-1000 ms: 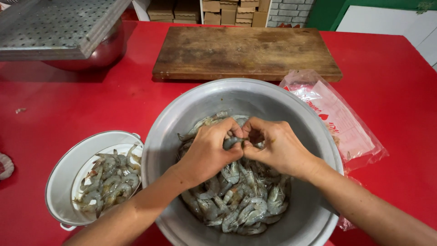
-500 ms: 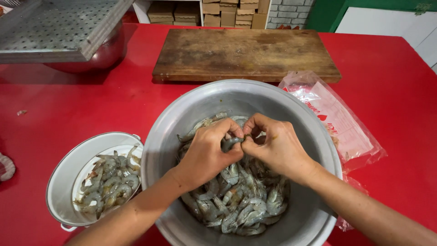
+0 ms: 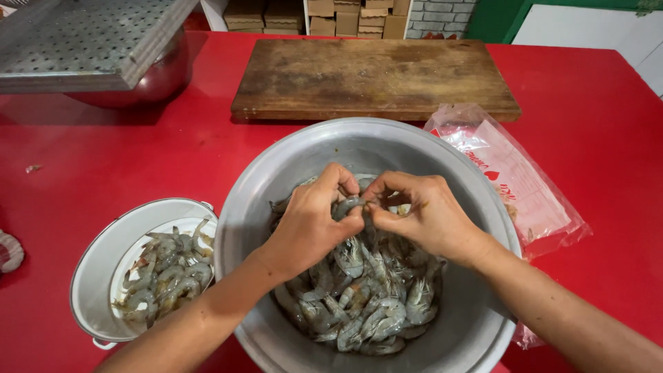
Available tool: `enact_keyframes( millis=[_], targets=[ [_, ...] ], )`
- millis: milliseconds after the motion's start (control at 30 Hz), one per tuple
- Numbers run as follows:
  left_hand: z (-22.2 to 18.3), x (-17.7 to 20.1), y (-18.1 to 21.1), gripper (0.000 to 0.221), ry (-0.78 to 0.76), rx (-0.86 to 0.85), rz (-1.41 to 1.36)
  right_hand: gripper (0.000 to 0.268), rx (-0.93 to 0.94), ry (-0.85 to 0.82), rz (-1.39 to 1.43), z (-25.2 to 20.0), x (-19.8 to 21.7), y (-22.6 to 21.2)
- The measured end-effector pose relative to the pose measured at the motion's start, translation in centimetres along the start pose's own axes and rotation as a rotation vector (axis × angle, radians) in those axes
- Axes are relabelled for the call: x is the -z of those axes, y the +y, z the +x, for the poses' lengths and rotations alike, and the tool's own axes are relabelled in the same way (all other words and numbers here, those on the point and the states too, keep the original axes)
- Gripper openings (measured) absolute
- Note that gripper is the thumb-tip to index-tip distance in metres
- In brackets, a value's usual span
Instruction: Peeling raw shrimp by hand and placing them into a separate bowl
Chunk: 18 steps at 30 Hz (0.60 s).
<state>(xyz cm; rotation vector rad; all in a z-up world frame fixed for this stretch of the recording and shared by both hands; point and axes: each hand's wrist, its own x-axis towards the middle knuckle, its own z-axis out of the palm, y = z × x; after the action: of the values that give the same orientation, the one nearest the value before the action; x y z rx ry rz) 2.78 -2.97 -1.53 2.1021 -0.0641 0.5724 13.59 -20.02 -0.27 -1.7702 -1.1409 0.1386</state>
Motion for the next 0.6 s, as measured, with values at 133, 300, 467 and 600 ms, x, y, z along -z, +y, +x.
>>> enact_keyframes(
  millis=[133,300,467,600],
  targets=[
    [0.3,-0.6,0.4,0.021,-0.006,-0.042,0.072,0.004,-0.007,0.007,0.010,-0.2,-0.2,1.3],
    [0.4,-0.2,0.2,0.020,-0.009,0.011,0.011,0.003,-0.054,0.014,0.000,0.2,0.2,0.6],
    [0.4,-0.1,0.0,0.022,-0.004,0.072,0.019,0.013,-0.092,-0.030,0.139,0.2,0.2,-0.1],
    [0.3,-0.3,0.2,0.020,0.026,-0.010,0.018,0.012,-0.104,-0.043,0.055,-0.2,-0.2,0.8]
  ],
)
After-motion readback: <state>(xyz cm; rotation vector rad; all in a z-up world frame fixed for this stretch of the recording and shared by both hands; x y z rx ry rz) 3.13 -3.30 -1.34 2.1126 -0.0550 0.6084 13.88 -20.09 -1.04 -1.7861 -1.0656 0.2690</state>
